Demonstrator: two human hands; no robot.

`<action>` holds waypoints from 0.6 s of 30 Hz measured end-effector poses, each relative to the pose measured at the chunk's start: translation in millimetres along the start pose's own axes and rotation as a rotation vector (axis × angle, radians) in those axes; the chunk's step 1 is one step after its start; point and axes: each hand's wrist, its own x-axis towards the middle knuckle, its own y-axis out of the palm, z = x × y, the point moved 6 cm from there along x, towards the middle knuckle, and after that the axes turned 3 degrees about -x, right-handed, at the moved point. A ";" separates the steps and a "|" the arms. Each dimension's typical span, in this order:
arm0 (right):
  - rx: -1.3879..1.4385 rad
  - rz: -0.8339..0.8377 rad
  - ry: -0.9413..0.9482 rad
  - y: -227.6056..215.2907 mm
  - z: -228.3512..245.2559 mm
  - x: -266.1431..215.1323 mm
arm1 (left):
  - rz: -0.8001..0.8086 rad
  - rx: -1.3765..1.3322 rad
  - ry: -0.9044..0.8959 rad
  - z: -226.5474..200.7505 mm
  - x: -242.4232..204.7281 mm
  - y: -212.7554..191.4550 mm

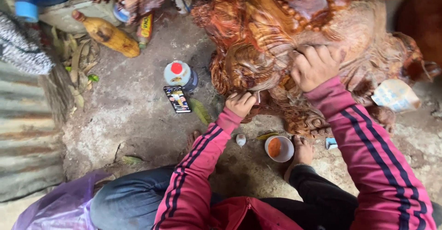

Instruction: A person applies a liquid finish or polish to an intricately carved wooden Buddha sculpture using their fingers to rub it into the wood's surface.

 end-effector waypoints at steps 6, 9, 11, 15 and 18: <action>-0.121 0.293 0.005 18.9 5.0 -14.0 | 0.472 -0.726 -1.672 13.0 -50.8 22.4; -0.035 0.114 -0.009 -11.0 13.8 9.5 | 0.035 -0.021 -0.233 -15.5 19.0 4.1; -0.094 0.118 -0.011 -8.4 12.0 7.1 | 0.082 0.015 -0.217 -11.3 10.4 7.3; -0.004 0.153 0.016 -12.0 9.9 7.4 | 0.224 -0.045 -0.278 4.1 -21.0 15.0; -0.019 0.154 0.010 -7.1 10.7 4.5 | 0.201 -0.121 -0.344 -1.8 -13.4 23.3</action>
